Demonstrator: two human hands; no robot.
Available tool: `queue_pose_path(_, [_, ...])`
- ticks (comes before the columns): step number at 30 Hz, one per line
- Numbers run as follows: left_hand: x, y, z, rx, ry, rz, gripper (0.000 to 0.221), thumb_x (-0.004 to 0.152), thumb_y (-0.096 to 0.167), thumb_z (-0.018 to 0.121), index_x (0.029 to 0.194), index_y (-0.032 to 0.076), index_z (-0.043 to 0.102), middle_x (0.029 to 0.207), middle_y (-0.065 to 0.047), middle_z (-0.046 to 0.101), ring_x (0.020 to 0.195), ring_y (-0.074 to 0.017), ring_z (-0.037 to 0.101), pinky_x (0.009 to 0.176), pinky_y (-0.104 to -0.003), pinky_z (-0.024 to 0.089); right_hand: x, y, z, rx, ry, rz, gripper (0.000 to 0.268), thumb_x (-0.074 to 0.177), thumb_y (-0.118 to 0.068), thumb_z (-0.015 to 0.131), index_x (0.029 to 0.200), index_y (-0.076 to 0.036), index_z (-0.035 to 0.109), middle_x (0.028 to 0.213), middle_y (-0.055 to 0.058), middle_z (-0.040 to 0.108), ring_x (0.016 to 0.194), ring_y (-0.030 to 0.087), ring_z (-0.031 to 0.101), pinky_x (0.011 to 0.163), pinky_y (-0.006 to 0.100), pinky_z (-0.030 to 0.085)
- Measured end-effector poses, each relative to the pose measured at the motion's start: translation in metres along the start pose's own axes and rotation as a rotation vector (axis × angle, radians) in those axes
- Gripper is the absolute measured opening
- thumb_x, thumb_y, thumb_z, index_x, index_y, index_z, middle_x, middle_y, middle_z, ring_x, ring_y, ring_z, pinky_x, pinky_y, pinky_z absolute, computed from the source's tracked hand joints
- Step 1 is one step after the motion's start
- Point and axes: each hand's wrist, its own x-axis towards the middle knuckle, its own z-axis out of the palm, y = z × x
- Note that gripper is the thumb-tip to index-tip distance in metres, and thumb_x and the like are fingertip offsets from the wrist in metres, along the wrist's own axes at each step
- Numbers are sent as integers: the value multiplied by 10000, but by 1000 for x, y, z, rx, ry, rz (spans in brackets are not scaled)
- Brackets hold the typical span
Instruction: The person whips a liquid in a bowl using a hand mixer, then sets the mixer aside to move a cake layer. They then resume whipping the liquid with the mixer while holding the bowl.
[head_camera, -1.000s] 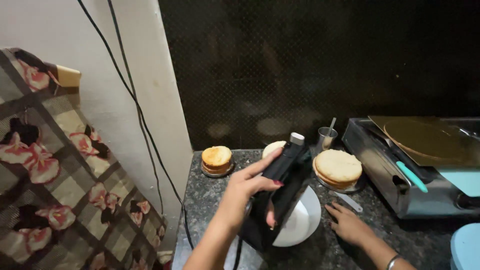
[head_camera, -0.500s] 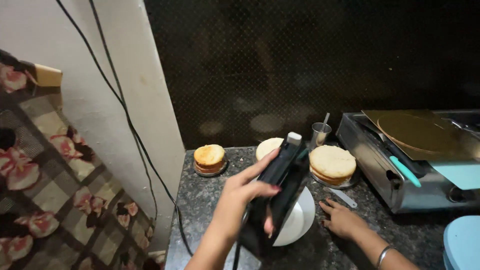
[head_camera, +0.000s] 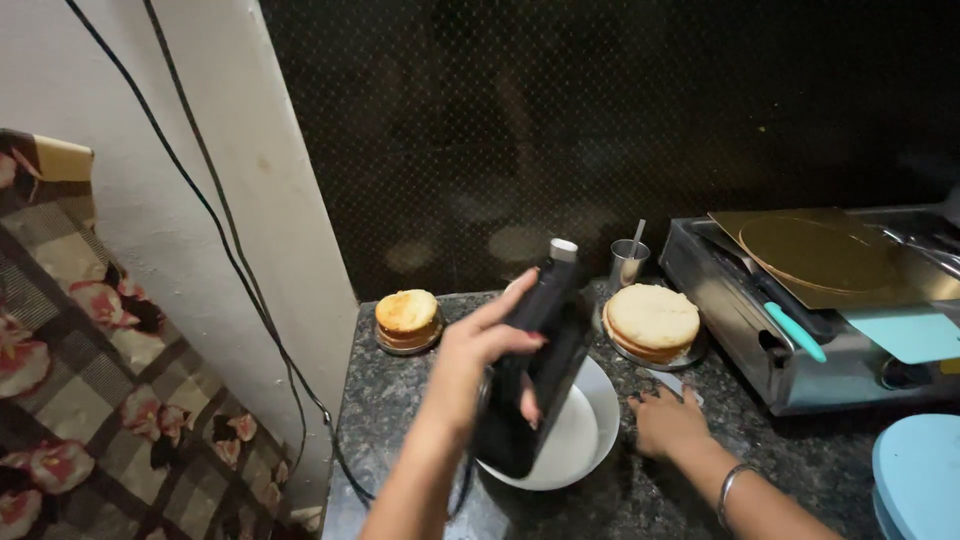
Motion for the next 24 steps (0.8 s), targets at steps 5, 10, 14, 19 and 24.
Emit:
queue_pose_path(5, [-37, 37, 17, 143, 41, -86, 641, 700, 126, 650, 1332, 30, 702, 1315, -88, 745, 1086, -138, 660, 974, -217, 456, -5, -6, -11, -10, 69, -47, 441, 922, -252, 595, 1349, -141, 592, 1431, 90, 570, 1426, 268, 452, 1252, 574, 228])
queue_pose_path(10, [-33, 41, -22, 164, 21, -74, 703, 743, 112, 637, 1442, 40, 676, 1304, -178, 765, 1033, -164, 727, 958, -236, 485, 1, -7, -8, -11, 111, -56, 303, 909, -214, 611, 1184, -126, 704, 1293, 121, 670, 1347, 268, 531, 1239, 577, 248])
queue_pose_path(14, [-8, 32, -39, -158, -82, -205, 695, 794, 81, 575, 1485, 8, 562, 1175, -304, 691, 446, -249, 655, 523, -363, 571, 0, -10, -7, -4, 86, -36, 306, 961, -212, 546, 1217, -122, 689, 1296, 112, 678, 1346, 262, 540, 1246, 575, 246])
queue_pose_path(19, [8, -4, -25, -235, -137, -168, 662, 883, 75, 592, 1545, 64, 625, 1178, -376, 663, 519, -266, 661, 594, -360, 559, 12, -6, 10, -13, 111, -35, 349, 999, -215, 472, 1288, -111, 636, 1365, 120, 624, 1380, 258, 499, 1233, 589, 227])
queue_pose_path(24, [-22, 14, 16, 159, -24, 31, 388, 755, 126, 645, 1062, -88, 747, 1467, -110, 677, 1078, -164, 693, 945, -254, 509, 20, -4, 26, -35, 215, -35, 381, 995, -212, 436, 1313, -101, 616, 1382, 133, 611, 1358, 248, 528, 1235, 584, 236])
